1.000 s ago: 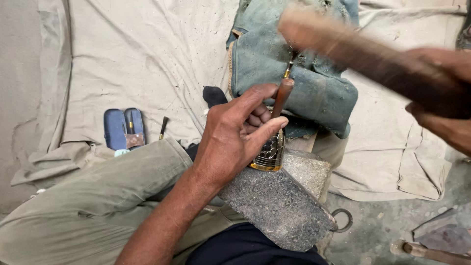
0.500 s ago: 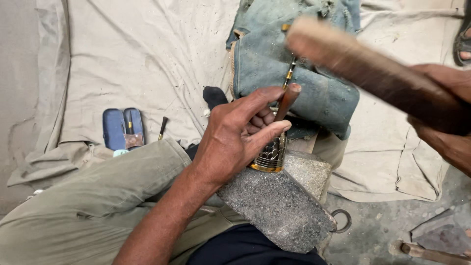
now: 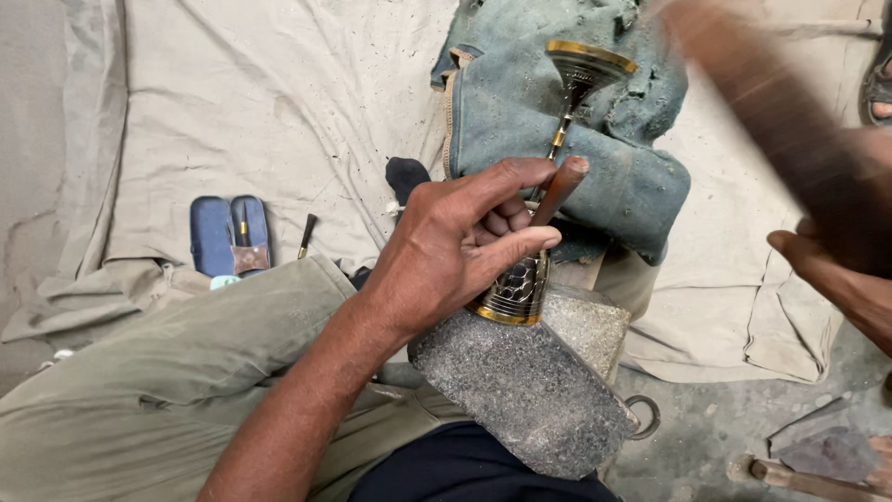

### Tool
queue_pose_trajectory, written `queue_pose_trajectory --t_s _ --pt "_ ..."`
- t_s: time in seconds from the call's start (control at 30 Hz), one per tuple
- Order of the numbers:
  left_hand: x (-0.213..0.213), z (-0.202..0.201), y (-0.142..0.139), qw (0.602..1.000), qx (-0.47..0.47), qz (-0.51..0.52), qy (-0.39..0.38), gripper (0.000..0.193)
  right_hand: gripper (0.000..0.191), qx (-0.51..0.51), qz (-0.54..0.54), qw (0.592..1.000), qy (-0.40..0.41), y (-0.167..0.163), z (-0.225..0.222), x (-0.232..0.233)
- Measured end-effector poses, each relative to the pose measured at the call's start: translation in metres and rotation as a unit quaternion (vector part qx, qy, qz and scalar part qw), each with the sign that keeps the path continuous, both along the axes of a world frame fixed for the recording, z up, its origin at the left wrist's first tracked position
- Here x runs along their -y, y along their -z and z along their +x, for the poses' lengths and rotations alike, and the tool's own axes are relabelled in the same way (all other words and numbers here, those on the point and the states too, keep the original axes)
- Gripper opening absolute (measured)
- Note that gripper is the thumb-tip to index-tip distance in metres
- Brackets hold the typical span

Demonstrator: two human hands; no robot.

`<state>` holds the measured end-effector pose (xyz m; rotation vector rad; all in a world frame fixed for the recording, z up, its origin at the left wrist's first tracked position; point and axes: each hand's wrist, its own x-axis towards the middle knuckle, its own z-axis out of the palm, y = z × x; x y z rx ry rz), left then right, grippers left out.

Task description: The person sits on the floor holding a brass bell-shaped object against a stone block and hammers a decorative pattern into its surface, using a small punch held in one hand and striking it repeatedly with a wooden mallet in the other hand, repositioning the punch around the bell as the work progresses.

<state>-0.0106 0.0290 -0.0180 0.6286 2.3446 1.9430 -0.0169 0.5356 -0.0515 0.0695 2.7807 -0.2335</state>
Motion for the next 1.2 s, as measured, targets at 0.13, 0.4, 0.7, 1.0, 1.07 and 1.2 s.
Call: queue_pose_trajectory --t_s 0.13,0.4,0.7,1.0,1.07,1.2 --pt "0.002 0.0 0.006 1.0 -0.01 0.004 0.003 0.057 0.031 0.004 -0.002 1.0 0.003 -0.001 0.0 -0.001" --pt "0.003 -0.002 0.012 1.0 -0.007 0.005 0.015 0.056 0.025 0.003 -0.002 1.0 0.004 -0.007 0.0 0.001" --pt "0.006 -0.007 0.013 0.999 0.0 0.004 0.033 0.056 0.02 0.013 -0.007 0.994 -0.105 -0.009 -0.011 -0.027" --pt "0.007 -0.011 0.016 0.999 -0.015 -0.008 0.038 0.056 0.036 -0.017 -0.005 1.0 0.025 -0.021 0.005 0.01" --pt "0.006 -0.009 0.02 0.999 -0.013 -0.008 0.041 0.055 0.033 -0.02 -0.007 0.999 0.038 -0.037 0.013 0.034" --pt "0.005 -0.005 0.016 0.999 -0.027 -0.022 0.031 0.051 0.032 -0.002 -0.09 0.989 0.12 -0.089 0.039 0.105"
